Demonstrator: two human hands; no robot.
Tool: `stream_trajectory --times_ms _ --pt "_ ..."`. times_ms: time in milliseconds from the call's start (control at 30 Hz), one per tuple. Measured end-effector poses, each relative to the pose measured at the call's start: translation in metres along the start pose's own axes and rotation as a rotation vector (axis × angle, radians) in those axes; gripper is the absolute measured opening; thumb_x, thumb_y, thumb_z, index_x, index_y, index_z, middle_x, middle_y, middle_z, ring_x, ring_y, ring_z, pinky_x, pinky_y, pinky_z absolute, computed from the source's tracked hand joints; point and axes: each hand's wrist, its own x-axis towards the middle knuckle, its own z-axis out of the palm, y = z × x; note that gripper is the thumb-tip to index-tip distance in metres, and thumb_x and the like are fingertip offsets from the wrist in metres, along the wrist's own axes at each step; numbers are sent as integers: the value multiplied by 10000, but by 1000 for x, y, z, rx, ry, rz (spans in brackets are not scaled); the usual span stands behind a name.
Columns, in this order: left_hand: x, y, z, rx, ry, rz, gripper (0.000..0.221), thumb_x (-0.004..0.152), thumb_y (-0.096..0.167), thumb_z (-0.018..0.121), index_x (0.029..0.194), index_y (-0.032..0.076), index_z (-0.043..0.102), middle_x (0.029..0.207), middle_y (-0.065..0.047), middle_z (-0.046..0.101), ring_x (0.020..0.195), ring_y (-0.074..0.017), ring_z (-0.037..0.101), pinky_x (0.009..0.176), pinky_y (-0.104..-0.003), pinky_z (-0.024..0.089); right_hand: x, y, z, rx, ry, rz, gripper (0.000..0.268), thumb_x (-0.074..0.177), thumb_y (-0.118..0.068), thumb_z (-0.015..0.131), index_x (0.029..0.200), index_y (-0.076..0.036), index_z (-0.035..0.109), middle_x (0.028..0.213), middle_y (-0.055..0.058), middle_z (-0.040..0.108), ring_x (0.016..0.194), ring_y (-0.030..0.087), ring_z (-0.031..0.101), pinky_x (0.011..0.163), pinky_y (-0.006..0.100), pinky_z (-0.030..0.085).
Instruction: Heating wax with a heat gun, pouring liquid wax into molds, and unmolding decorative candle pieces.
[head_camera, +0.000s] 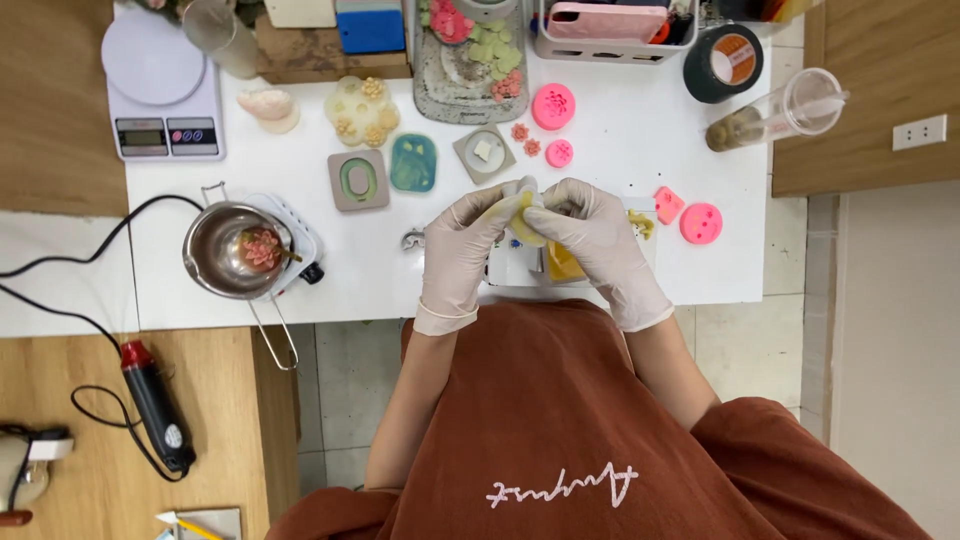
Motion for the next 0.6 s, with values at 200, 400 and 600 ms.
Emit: stream_trajectory --times_ms 200,400,600 --pt "14 -7 14 10 -52 -13 300 942 189 771 1175 0 760 954 22 727 752 -31 529 679 -201 443 0 5 -20 40 79 -8 135 905 -80 777 969 16 706 878 32 717 785 84 638 714 212 506" --pt "14 -5 27 47 -31 4 288 965 221 745 1172 21 762 948 41 716 762 -27 521 692 -197 444 5 15 -33 167 53 -8 121 907 -48 766 982 17 697 917 46 711 818 94 653 758 215 526" --pt "9 -1 30 81 -8 7 268 988 212 737 1175 21 767 948 37 693 784 -26 513 704 -199 439 9 26 -38 295 23 14 116 924 -57 742 998 11 685 923 44 708 833 101 654 790 230 541"
